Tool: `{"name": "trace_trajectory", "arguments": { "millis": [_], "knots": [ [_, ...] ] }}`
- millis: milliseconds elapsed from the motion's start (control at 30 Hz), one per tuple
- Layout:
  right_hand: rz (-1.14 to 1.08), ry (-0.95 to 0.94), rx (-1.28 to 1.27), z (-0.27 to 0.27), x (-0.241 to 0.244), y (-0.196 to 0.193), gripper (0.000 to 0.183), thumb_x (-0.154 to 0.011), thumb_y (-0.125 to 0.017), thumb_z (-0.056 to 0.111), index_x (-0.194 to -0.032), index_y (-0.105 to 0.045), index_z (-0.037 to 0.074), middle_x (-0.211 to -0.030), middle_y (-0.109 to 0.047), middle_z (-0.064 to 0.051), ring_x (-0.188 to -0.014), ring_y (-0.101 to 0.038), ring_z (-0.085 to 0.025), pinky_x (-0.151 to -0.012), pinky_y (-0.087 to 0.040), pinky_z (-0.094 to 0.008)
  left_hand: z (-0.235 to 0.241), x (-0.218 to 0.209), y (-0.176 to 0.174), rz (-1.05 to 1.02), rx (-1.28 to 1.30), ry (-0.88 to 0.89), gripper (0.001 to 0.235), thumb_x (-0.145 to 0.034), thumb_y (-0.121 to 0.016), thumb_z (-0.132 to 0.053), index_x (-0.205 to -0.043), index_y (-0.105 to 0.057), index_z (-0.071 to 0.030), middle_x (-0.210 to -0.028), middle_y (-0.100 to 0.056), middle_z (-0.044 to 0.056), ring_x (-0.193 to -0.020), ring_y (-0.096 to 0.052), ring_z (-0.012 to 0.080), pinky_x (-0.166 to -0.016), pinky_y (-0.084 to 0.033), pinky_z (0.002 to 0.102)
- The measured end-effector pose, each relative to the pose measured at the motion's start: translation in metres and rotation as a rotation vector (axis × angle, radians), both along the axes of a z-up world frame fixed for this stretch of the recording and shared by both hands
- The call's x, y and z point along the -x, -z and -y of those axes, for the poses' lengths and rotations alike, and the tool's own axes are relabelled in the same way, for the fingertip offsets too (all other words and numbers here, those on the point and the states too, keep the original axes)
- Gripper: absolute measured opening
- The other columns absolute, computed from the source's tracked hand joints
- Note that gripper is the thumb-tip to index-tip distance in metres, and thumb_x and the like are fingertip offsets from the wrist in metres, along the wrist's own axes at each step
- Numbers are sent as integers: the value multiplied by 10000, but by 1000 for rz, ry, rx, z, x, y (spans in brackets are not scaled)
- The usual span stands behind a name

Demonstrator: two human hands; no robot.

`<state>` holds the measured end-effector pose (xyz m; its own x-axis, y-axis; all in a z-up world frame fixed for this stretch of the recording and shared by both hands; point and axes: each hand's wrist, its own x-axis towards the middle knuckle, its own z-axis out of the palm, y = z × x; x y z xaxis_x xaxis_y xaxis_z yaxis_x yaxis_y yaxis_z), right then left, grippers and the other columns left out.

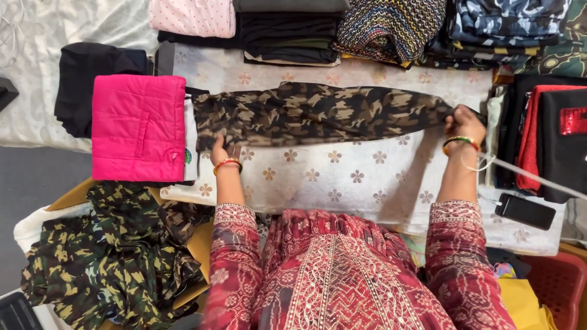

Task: Folding camouflage-patterned pants and placing them on organized stacks on a table.

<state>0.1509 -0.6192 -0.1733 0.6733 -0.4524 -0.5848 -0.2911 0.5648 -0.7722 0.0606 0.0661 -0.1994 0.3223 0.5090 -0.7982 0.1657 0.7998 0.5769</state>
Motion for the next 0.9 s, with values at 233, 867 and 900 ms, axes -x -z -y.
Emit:
{"name": "trace_trajectory", "arguments": {
  "millis": [233, 867, 900],
  "knots": [
    [190, 30, 563, 21, -9, -76, 105, -996, -729, 3, -1091, -745, 42, -912, -742, -58, -601, -667, -116, -467, -444, -213, 0, -42, -77, 658, 52, 51, 330, -949, -735, -167, -1246, -653, -48, -1189, -727, 142, -1035, -733, 326, -824, -639, 506],
    [-118, -359, 513, -45, 19, 25, 308, -904, -762, 87, -1209, -715, 85, -952, -719, 44, -723, -629, -78, -569, -461, -248, -11, 58, 17, -52, -256, 96, 263, -935, -760, -200, -1186, -688, -177, -992, -722, -8, -780, -654, 162, -621, -530, 348],
    [-152, -268, 371, -49, 14, 32, 310, -901, -765, 79, -1205, -706, 81, -961, -705, 10, -733, -598, -115, -583, -457, -294, -10, 59, 16, -49, -243, 94, 266, -934, -750, -194, -1191, -683, -180, -1001, -721, -9, -800, -658, 160, -639, -533, 362]
  ]
}}
